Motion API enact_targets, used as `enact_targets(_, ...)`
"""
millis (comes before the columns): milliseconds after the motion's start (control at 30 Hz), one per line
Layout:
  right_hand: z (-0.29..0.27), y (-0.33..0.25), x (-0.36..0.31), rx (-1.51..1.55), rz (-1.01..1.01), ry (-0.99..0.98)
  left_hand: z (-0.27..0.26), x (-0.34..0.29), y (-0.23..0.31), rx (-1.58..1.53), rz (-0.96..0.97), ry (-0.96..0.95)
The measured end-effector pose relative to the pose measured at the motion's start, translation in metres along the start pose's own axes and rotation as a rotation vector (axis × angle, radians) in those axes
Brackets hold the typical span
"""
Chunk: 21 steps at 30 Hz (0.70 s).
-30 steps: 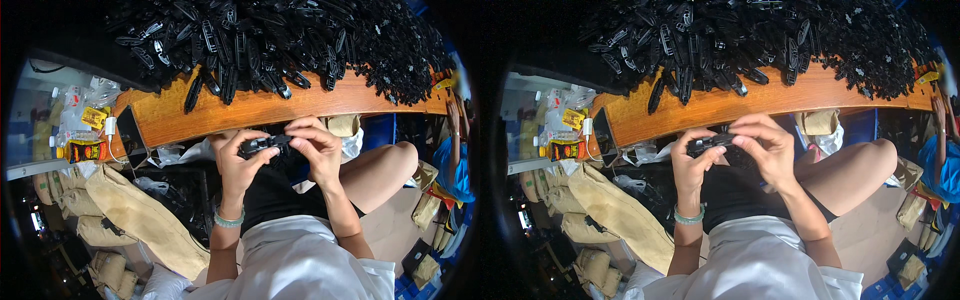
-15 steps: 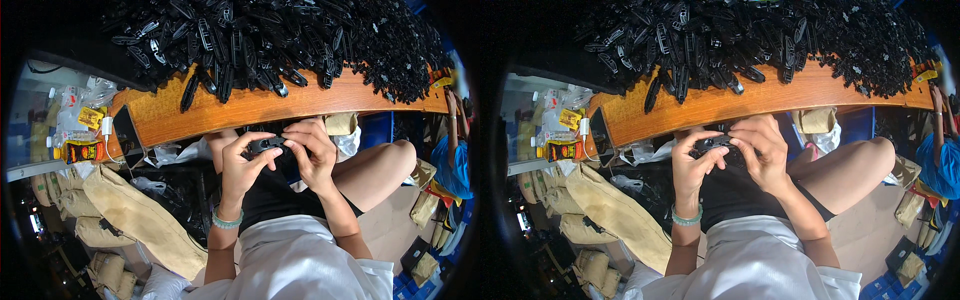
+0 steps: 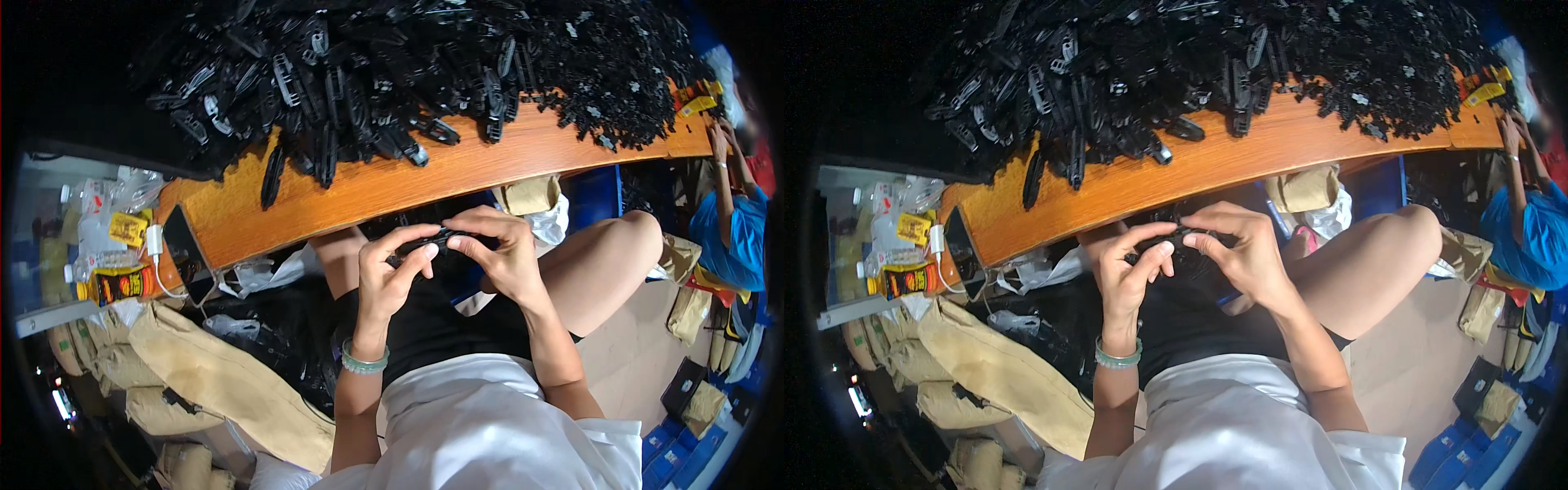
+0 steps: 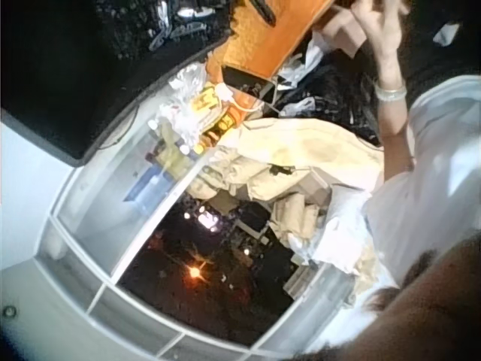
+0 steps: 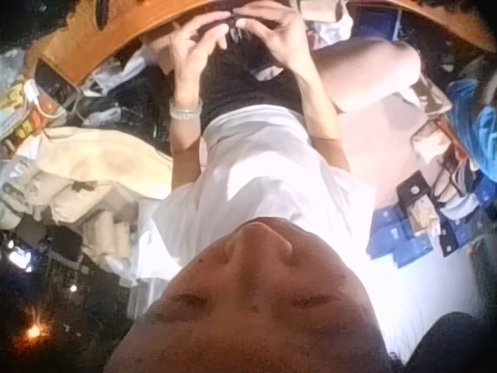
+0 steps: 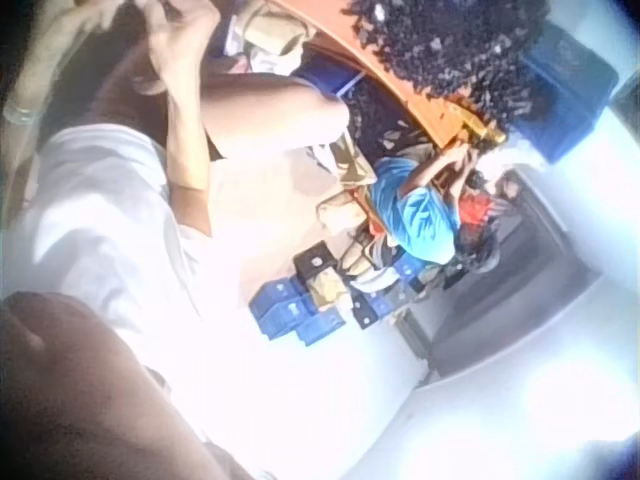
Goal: The person repeatedly picks up plastic frame pieces and small components from the workbench, connects them together by hand, and drops the assembled parts into a container.
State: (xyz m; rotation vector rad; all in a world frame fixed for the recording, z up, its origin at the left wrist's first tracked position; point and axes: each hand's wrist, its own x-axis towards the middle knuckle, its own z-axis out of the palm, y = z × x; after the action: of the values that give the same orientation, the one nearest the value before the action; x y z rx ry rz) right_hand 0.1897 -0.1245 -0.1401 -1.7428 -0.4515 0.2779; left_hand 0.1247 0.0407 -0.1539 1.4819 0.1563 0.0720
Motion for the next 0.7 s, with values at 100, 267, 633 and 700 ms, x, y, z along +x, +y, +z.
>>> enact_targets(100, -0.023, 0.019, 0.008, -0.254, -0.142, 0.049, 0.002, 0.004, -0.03, 0.141, 0.023, -0.075)
enact_targets(267, -0.085, 0.036, 0.076, -0.814, -0.297, 0.591, 0.006, 0.004, -0.027, 0.664, 0.282, -0.076)
enact_targets(633, -0.065, 0.051, 0.083, -0.964, -0.478, 0.621, 0.049, 0.044, -0.007, 0.518, 0.522, 0.146)
enact_targets(700, -0.062, 0.052, 0.077, -0.938, -0.482, 0.599, 0.065, 0.068, -0.01, 0.538, 0.598, 0.203)
